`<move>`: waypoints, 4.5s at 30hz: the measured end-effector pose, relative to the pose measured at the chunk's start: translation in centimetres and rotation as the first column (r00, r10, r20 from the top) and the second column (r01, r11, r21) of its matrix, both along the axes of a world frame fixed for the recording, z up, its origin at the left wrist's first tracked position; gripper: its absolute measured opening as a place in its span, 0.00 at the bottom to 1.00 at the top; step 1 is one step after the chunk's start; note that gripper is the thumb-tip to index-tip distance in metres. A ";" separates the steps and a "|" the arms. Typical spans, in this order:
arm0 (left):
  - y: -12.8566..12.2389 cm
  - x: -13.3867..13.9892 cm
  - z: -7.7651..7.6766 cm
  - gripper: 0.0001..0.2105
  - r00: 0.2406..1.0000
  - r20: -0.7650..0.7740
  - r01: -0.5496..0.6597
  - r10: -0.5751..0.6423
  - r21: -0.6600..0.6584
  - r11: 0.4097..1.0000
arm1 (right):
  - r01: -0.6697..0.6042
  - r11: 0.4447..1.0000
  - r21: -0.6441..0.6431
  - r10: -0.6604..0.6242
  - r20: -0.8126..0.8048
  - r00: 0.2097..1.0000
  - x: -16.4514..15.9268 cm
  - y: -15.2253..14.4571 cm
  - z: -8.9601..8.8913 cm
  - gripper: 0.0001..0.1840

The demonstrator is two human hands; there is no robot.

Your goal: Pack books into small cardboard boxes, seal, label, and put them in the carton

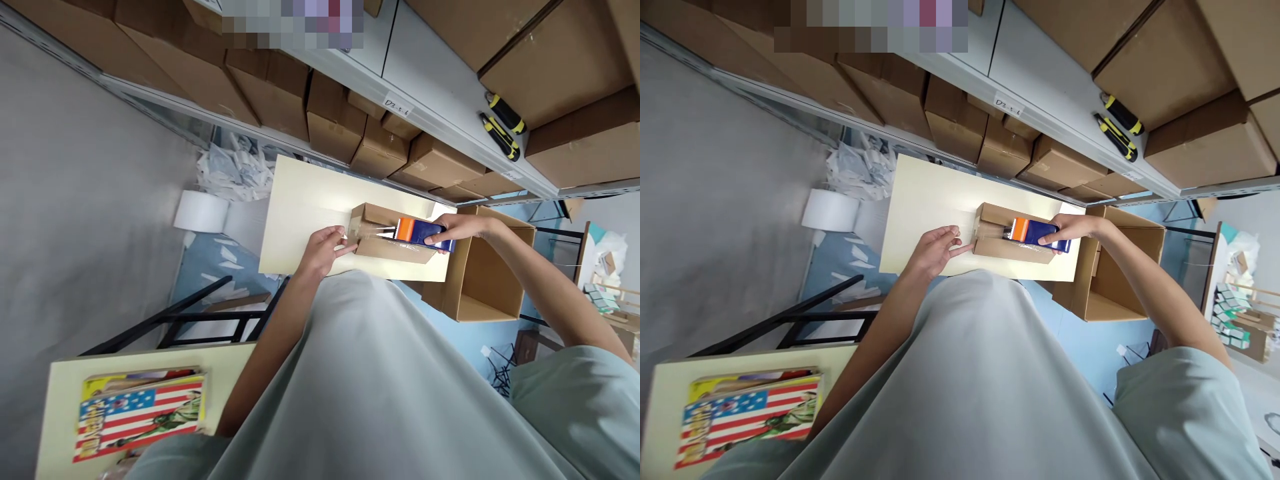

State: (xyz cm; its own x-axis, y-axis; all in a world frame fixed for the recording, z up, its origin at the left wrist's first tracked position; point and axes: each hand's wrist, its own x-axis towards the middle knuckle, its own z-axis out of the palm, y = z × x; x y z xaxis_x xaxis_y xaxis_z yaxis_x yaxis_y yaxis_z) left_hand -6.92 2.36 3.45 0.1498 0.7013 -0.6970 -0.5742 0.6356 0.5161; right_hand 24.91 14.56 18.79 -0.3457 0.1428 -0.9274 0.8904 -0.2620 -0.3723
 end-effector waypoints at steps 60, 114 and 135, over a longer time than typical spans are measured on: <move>-2.4 4.3 -8.8 0.26 0.822 -0.569 0.180 0.001 0.262 0.948 | 0.091 0.996 -0.007 -0.092 -0.126 0.988 0.4 -2.5 -6.9 0.35; 1.5 8.9 -6.1 0.70 -0.342 -0.912 0.848 -0.224 -0.403 0.345 | 0.124 0.985 -0.122 -0.152 -0.257 0.954 22.8 -3.8 -12.9 0.40; 1.3 9.1 -5.7 0.68 -0.355 -0.912 0.855 -0.207 -0.406 0.323 | 0.079 0.996 -0.043 -0.088 -0.266 0.960 24.5 -5.1 -12.6 0.39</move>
State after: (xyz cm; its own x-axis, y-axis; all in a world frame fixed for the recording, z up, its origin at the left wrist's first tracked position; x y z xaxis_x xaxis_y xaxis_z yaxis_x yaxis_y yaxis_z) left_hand 2.21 3.70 -2.27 0.2829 0.8391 -0.4647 0.9423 -0.1527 0.2979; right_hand 49.38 9.44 6.23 -0.5696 0.1541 -0.8073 0.7340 -0.3467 -0.5841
